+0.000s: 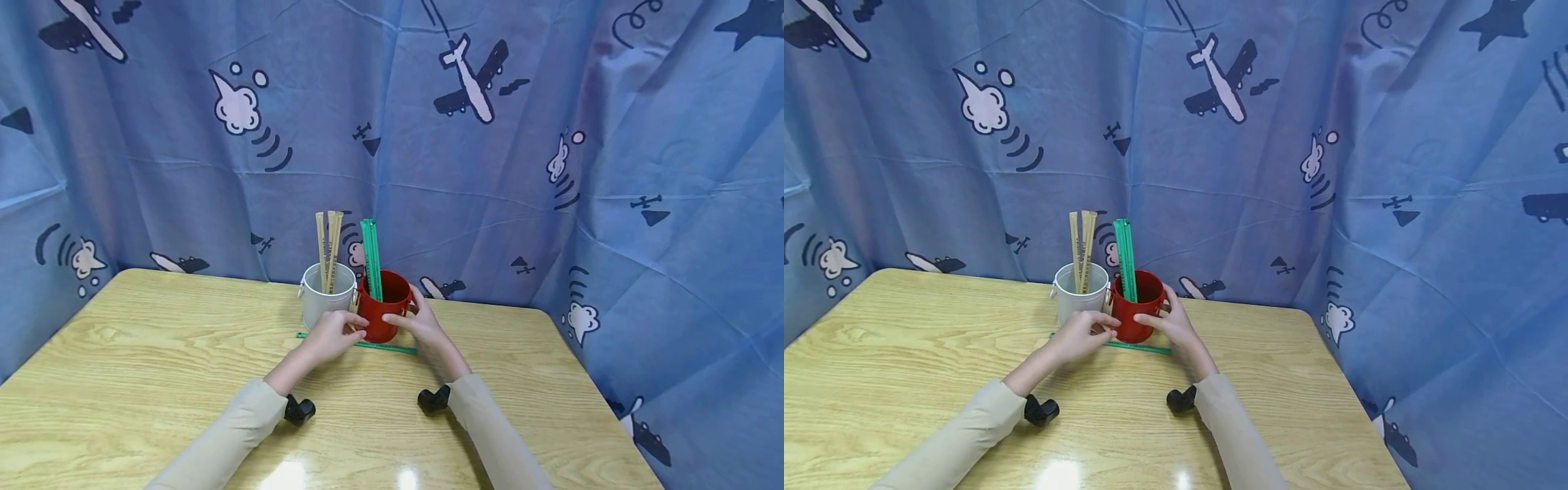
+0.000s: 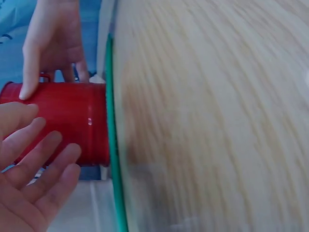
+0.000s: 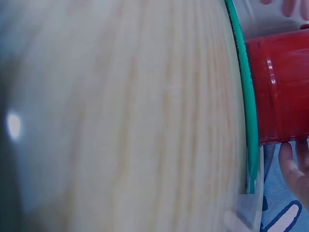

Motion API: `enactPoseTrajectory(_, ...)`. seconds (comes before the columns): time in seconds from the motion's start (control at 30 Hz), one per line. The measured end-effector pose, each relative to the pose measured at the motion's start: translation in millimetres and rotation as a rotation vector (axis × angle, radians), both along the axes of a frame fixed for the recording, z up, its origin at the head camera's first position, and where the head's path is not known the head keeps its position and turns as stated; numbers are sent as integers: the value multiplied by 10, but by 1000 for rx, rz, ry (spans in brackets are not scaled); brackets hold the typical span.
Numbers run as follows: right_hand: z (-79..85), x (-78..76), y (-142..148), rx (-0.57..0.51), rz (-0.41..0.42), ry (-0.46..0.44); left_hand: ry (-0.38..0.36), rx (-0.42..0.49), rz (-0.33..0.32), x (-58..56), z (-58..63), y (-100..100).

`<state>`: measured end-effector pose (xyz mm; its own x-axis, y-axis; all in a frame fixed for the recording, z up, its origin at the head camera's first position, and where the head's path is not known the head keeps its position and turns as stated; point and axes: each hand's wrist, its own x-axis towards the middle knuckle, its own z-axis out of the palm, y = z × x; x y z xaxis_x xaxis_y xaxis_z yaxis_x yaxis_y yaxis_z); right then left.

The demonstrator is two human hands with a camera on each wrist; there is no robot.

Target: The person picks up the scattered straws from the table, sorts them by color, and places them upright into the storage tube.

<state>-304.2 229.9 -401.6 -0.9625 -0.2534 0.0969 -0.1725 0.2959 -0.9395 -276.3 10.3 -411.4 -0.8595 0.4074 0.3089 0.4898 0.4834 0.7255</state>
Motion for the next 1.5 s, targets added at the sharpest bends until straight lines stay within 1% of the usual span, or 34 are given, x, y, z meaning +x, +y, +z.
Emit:
enactPoseTrajectory(0.07, -6, -1, 1, -8, 2, -1, -15, -36, -7, -11, -32, -10)
enactPoseTrajectory(0.17, -12, -7, 2, -13, -1, 2, -13, -87, -14, -14, -70, -16)
enactPoseTrajectory(0.37, -23, -21, 2, -14, -9, -10, 37, -216, -28, -22, -145, 8)
enactPoseTrajectory(0.47, -12, -12, -1, -6, -14, -10, 55, -253, -22, -30, -170, 21)
enactPoseTrajectory(0.6, 3, -2, -7, 4, -17, -2, 66, -272, -14, -19, -180, 28)
enactPoseTrajectory(0.8, 13, 10, -20, 18, -19, 18, 64, -313, -15, 41, -155, 2)
enactPoseTrajectory(0.9, 8, 5, -21, 16, -23, 10, 62, -334, -18, 56, -158, -11)
enactPoseTrajectory(1.03, -11, -13, -15, 10, -28, -3, 55, -341, -13, 61, -167, -17)
enactPoseTrajectory(1.27, -251, -213, 57, 0, -37, -2, 18, -337, 7, 85, -168, -22)
enactPoseTrajectory(1.5, -305, -225, 55, -6, -65, 21, 4, -344, 10, 118, -168, -39)
